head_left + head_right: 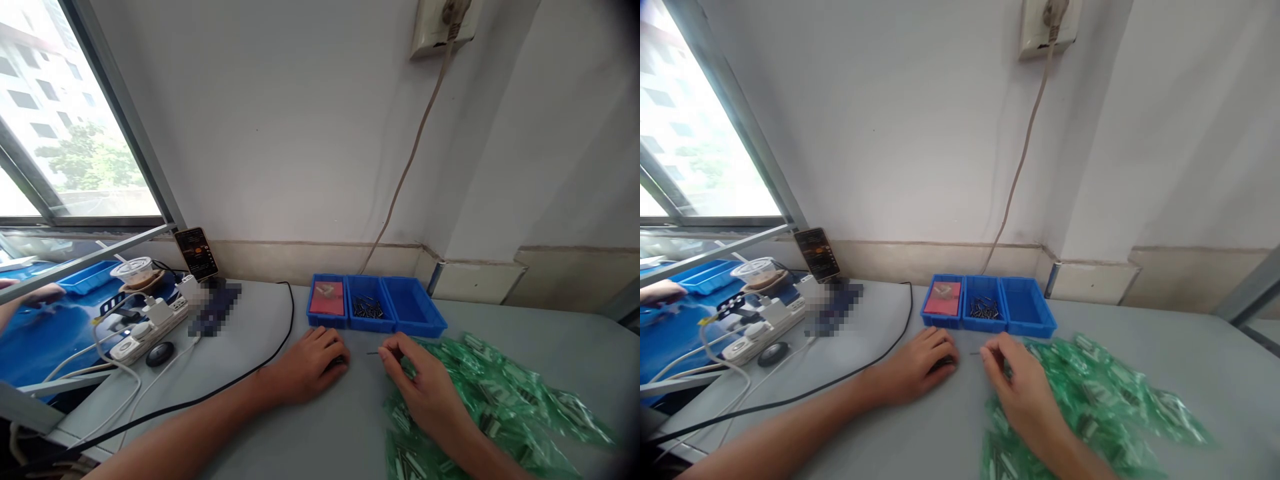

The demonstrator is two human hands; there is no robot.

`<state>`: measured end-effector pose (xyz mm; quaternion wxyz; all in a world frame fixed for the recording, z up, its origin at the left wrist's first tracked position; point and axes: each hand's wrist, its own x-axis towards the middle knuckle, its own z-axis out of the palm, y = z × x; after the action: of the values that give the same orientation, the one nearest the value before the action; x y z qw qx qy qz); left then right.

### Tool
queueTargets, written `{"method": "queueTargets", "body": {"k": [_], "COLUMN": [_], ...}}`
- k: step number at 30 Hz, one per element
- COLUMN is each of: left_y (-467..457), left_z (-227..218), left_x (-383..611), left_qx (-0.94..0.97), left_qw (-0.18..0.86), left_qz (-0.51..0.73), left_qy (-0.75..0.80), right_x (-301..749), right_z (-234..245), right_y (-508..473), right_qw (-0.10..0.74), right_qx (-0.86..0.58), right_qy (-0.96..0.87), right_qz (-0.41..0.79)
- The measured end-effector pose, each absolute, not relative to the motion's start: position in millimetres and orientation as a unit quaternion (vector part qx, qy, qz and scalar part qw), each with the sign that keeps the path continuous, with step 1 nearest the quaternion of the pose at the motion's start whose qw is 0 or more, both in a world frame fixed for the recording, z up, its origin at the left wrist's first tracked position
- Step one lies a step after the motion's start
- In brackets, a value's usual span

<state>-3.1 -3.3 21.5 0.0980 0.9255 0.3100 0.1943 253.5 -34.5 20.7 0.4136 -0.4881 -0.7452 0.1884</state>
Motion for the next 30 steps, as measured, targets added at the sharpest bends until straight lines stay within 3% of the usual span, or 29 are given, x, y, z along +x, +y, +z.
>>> {"method": "queueTargets", "body": {"k": [11,30], "left_y": [-3.3,-2.7], "left_z": [19.9,19.8], "left_x": [-3.3,-3.5], "left_qx": [0.926,0.925], "left_qw": [0.092,0.097], "left_qz": [0.194,0.191], "left_qy": [0.311,0.313], "right_x": [254.8,251.2], "right_z": [13.3,22.6], "right_y": [-33.0,-34.7], "right_qw": [0.417,0.422], "right_qx": [-0.49,-0.483], "right_qy": [-0.752,-0.741], "right_qz": [0.141,0.198]}}
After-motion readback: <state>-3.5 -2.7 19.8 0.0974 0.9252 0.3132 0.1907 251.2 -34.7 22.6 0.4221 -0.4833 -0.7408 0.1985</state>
